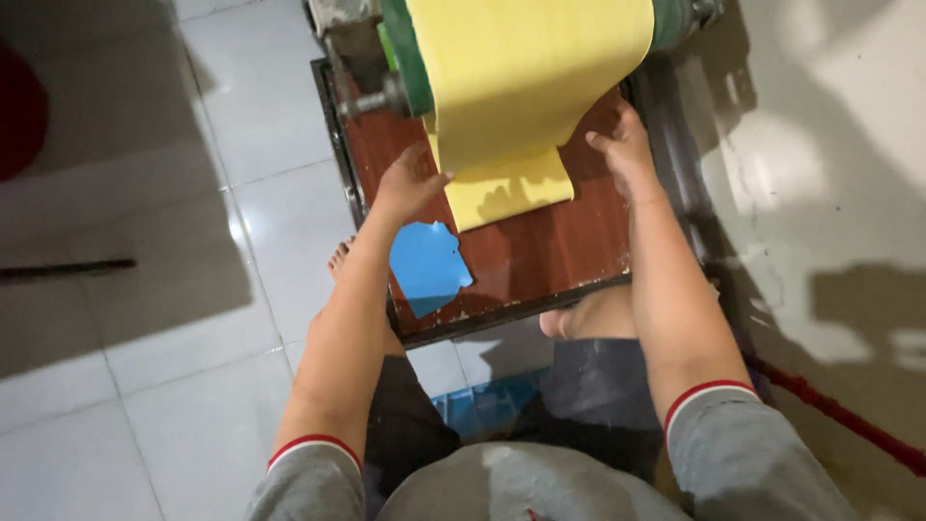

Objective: Rolling dough into thin sheets using a machine and then folding the sheets by hand into stacks.

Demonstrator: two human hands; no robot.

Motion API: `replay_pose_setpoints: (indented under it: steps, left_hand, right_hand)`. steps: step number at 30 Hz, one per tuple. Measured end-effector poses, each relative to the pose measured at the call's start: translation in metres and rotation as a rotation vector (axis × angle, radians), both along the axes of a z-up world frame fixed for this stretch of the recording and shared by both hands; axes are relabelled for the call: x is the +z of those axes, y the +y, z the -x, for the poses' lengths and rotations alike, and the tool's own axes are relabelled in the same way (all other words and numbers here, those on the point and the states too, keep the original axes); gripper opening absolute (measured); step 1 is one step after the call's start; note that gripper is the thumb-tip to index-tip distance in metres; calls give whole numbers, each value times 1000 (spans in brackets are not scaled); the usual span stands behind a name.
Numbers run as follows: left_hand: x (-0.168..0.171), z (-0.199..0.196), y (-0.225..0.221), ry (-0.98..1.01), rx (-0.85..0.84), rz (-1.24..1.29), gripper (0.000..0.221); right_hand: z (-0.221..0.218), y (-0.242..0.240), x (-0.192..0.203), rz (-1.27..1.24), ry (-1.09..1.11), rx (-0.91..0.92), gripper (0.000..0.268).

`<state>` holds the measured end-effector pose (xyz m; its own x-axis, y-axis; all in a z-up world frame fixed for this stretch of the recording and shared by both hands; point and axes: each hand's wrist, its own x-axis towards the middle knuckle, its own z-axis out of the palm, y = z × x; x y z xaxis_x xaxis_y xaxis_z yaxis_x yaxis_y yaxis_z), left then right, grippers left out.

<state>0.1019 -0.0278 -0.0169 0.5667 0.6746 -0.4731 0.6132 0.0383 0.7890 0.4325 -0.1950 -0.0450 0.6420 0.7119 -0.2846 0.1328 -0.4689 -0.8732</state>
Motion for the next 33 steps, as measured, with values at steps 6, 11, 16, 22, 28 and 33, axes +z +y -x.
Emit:
replay_pose_setpoints:
  steps: [6,11,16,22,28,33]
  left_hand:
    - [-27,-36,12,-186,22,-56,45]
    - [-55,-39,14,-12,-60,-160,46]
    - [-84,-50,9,143,-100,-167,55]
    - [-116,-46,4,239,-115,-129,60]
    - [-124,-49,-10,355,-71,-53,61]
    - [-155,-45,-13,443,-43,-11,62]
  right_hand:
    - [-6,18,1,-372,119,142,53]
    - [-39,-12,-76,116,43,61,37]
    - [-27,-14,-69,253,94,103,60]
    - [-12,-9,-56,366,200,156,85]
    - [-28,-16,-113,461,115,187,69]
    - [-36,-19,-153,606,4,263,40]
